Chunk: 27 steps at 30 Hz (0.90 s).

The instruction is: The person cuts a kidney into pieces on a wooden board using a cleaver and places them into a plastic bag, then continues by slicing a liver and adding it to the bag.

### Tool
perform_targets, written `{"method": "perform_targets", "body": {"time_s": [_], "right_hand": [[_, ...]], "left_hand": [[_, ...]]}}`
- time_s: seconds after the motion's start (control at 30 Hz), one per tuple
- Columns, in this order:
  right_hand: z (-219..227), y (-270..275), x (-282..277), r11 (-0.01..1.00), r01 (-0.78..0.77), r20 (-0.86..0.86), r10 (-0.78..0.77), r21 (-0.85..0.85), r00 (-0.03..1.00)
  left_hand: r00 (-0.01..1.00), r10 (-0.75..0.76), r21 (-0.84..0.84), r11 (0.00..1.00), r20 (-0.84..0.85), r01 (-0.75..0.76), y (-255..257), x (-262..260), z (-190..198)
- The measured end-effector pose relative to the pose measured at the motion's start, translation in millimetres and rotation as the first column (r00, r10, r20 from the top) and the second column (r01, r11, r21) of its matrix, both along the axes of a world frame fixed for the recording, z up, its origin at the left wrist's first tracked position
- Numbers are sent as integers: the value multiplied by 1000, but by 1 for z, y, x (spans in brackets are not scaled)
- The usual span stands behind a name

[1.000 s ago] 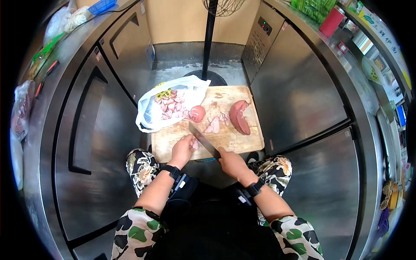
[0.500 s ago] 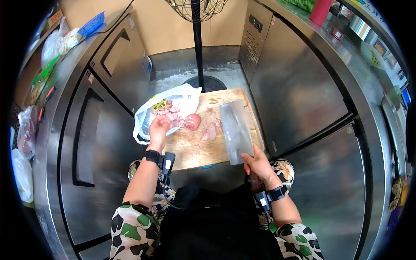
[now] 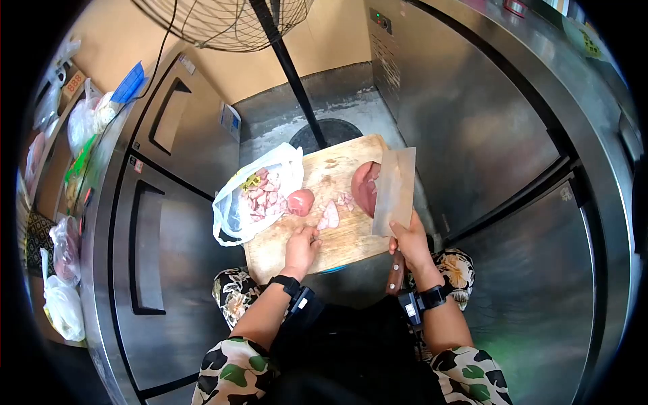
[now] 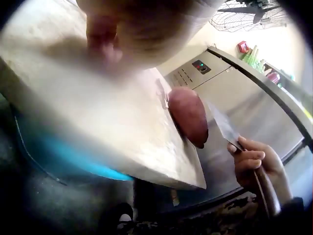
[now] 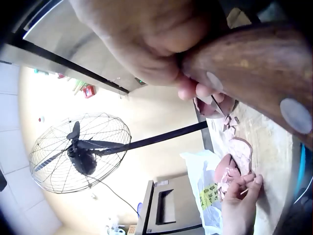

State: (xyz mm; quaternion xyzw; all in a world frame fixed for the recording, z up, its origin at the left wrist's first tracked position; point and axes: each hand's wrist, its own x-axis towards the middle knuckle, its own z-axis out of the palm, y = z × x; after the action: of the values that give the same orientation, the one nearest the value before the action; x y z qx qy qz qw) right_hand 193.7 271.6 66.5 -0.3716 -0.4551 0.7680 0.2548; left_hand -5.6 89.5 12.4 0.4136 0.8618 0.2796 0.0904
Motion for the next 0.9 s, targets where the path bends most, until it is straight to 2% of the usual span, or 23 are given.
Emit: {"method": "perform_targets", "body": {"time_s": [0.1,0.2,0.27,0.33,0.37,0.47,0.5,0.6,0.7,0.8,0.9], "right_hand": [[6,2,-1,998,41,-81,-44,-42,996],[5,3,-1,998,41,-64,-44,-45,997],[6,3,-1,997,56,-61,-59,-47,996],[6,4,-1,995,71,-71,-77,-73,995],[7,5,-2,994,78,-66,-82,-72,994],[8,5,-1,993,91,-66,-96,-73,993],[6,5,-1,993,91,-76,-97,-75,992],[3,4,-2,994,100,-75,-104,-46,992],[10,3,-4,995,98,-27,-98,-6,995],[17,2,-5,994,98,-14,-97,41,995],[13,-1,-3,989,73,21,-76,131,997]], "left_hand": [[1000,1,55,998,3,-1,-1,-9,-12],[913,100,217,956,396,-199,9,-18,-19],[887,11,313,933,462,-175,26,-30,-20],[881,-58,373,917,470,-139,64,-22,17],[969,-57,398,916,239,-44,75,-31,2],[992,3,37,999,-125,2,74,-40,-34],[999,52,-83,995,-10,-53,74,-22,-8],[995,30,-127,991,-92,-42,73,-9,2],[995,11,-83,996,-100,-19,72,-14,0],[982,31,-25,999,187,-27,70,-25,-12],[891,-45,156,987,451,-29,51,-27,-14]]}}
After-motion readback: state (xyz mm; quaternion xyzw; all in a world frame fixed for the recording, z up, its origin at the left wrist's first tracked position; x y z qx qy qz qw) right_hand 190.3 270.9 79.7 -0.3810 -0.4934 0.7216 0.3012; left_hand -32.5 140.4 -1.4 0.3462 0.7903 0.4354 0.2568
